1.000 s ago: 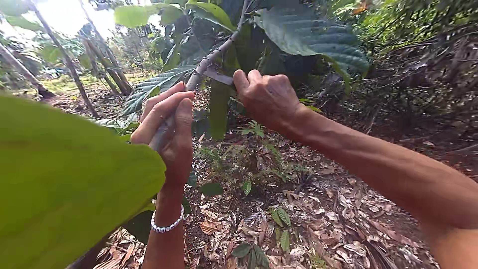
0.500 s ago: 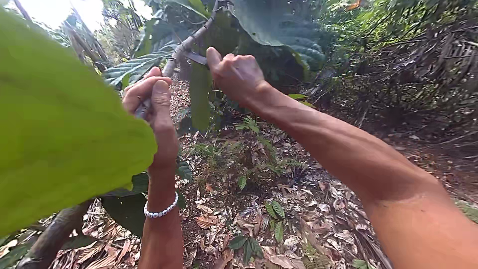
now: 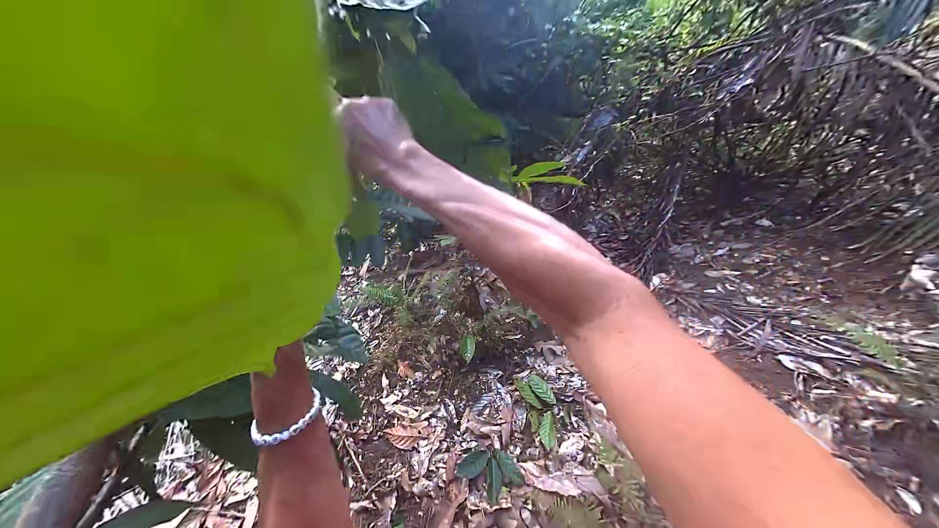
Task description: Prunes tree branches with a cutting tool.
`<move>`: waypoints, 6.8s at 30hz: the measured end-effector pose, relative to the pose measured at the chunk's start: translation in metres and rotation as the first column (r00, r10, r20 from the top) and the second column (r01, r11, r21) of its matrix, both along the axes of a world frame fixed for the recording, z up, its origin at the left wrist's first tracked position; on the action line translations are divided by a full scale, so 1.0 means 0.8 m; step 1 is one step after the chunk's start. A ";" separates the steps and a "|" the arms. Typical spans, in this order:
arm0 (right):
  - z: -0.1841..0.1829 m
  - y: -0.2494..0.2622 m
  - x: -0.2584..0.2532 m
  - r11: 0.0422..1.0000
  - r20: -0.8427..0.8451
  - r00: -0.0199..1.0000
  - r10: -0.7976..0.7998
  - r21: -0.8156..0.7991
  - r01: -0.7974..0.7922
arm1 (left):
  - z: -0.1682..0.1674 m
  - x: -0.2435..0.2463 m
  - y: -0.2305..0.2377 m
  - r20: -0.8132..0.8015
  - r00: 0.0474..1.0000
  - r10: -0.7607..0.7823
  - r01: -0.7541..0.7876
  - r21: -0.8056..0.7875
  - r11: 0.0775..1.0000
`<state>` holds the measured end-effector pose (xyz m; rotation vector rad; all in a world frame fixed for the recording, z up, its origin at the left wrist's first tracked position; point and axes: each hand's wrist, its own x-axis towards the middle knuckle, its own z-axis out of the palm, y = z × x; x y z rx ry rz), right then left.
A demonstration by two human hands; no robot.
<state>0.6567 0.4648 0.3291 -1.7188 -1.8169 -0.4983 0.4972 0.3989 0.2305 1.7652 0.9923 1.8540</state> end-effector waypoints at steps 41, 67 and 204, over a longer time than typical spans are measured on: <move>-0.006 0.001 0.143 0.983 0.018 0.984 -0.174 -0.053 0.175 | -0.009 0.028 0.047 0.020 0.989 -0.144 0.116 0.487 0.865; -0.050 0.074 0.193 0.928 -0.481 0.859 -0.172 0.212 0.305 | -0.037 0.093 0.003 0.127 0.972 -0.199 0.110 0.502 0.858; 0.070 0.076 0.290 0.942 -0.108 0.943 -0.313 0.094 0.324 | 0.136 0.285 0.101 0.124 0.915 -0.384 0.201 0.685 0.700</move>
